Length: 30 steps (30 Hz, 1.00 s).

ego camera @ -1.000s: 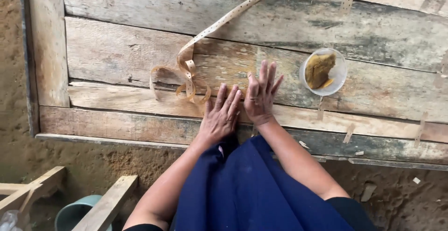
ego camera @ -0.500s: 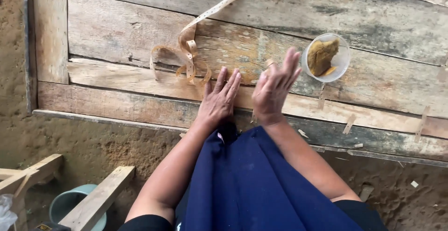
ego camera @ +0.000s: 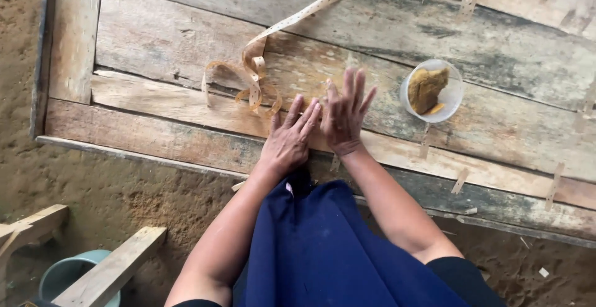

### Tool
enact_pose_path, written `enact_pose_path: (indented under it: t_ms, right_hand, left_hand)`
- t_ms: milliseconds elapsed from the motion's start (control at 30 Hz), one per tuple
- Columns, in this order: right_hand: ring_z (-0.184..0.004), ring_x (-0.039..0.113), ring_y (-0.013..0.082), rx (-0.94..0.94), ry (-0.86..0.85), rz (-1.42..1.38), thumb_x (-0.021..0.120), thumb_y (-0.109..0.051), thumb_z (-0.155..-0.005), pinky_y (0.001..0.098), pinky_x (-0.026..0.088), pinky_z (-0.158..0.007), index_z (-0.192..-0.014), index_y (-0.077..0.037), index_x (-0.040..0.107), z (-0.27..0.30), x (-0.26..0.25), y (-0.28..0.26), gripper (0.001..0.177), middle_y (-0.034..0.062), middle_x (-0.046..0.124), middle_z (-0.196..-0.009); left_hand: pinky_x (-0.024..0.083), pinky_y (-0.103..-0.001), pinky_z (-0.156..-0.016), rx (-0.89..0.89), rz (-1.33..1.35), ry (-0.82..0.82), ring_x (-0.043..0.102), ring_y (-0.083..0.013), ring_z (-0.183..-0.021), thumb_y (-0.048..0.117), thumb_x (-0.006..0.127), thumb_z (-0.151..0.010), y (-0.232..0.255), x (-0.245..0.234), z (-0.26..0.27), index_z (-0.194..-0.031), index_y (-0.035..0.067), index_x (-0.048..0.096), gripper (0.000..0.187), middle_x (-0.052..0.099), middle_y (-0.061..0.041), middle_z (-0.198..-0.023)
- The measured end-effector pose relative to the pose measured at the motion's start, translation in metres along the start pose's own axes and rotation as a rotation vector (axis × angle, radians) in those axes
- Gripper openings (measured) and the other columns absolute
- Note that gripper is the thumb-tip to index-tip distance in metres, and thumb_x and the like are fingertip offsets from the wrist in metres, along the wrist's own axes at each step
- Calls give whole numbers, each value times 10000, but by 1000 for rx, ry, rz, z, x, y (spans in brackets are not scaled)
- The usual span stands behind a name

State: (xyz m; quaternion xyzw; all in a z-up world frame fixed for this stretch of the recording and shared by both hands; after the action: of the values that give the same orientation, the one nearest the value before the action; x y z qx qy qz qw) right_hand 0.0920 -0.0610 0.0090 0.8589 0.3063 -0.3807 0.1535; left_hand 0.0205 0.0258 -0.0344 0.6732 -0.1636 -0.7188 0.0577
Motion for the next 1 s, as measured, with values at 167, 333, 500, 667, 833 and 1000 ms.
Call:
enact_pose_path:
  t_ms: [167,333,500,667,833,1000]
  right_hand:
    - [-1478,284,542,34,97,72,409,-223,-1095,734,102,-1173,-1400,-73,508,-19,16,39,354,312,331,-1583]
    - [-1527,222,476,99,12,-86,482,-181,-1092,655,132,-1204,-1432,-96,507,-21,14,53,352,245,320,-1632]
    - [-988,626,396,589,35,-521,686,-104,-982,495,536,-837,-1112,-15,588,-39,-67,91,186,174,555,-1021]
    - [-854,645,142,1025,-98,-917,684,-45,-926,297,588,-748,-1055,-78,660,7,-74,94,136,32,609,-948]
    - [-750,649,100,1271,-153,-1296,714,43,-872,239,597,-733,-1125,-49,675,36,-63,74,272,34,648,-862]
    - [-837,668,89,1225,-204,-1335,768,60,-859,248,614,-770,-1182,-19,682,15,-57,60,343,49,691,-907]
  left_hand:
    - [281,-657,-1113,5,36,6,104,-291,-1582,160,411,-924,1,-1,0,-1644,186,202,750,193,20,-1718]
    - [289,-665,-1106,1,83,-38,81,-304,-1582,163,416,-931,1,-5,-4,-1650,209,180,758,167,35,-1723]
    - [298,-647,-1102,23,40,9,142,-307,-1571,189,488,-885,4,-11,-1,-1622,233,268,771,244,17,-1698]
    - [303,-626,-1081,31,163,110,189,-304,-1563,194,508,-922,1,-16,1,-1565,249,395,654,276,-5,-1691]
    - [215,-570,-1171,18,431,400,376,-302,-1492,163,661,-886,15,-53,-9,-1403,220,623,521,410,-81,-1629]
    - [590,-329,-884,-353,1808,2,723,-146,-910,182,833,-874,17,-14,-55,-1183,67,756,339,768,-116,-1040]
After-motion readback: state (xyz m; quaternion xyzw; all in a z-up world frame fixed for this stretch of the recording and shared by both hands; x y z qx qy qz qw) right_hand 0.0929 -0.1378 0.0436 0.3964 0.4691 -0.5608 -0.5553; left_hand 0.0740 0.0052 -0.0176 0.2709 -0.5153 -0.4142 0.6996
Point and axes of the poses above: each hand's wrist, its own z-axis away from the middle knuckle, its own x-axis out of the palm, y = z × x, the point moved 7 cm from there along -z, towards the middle knuckle
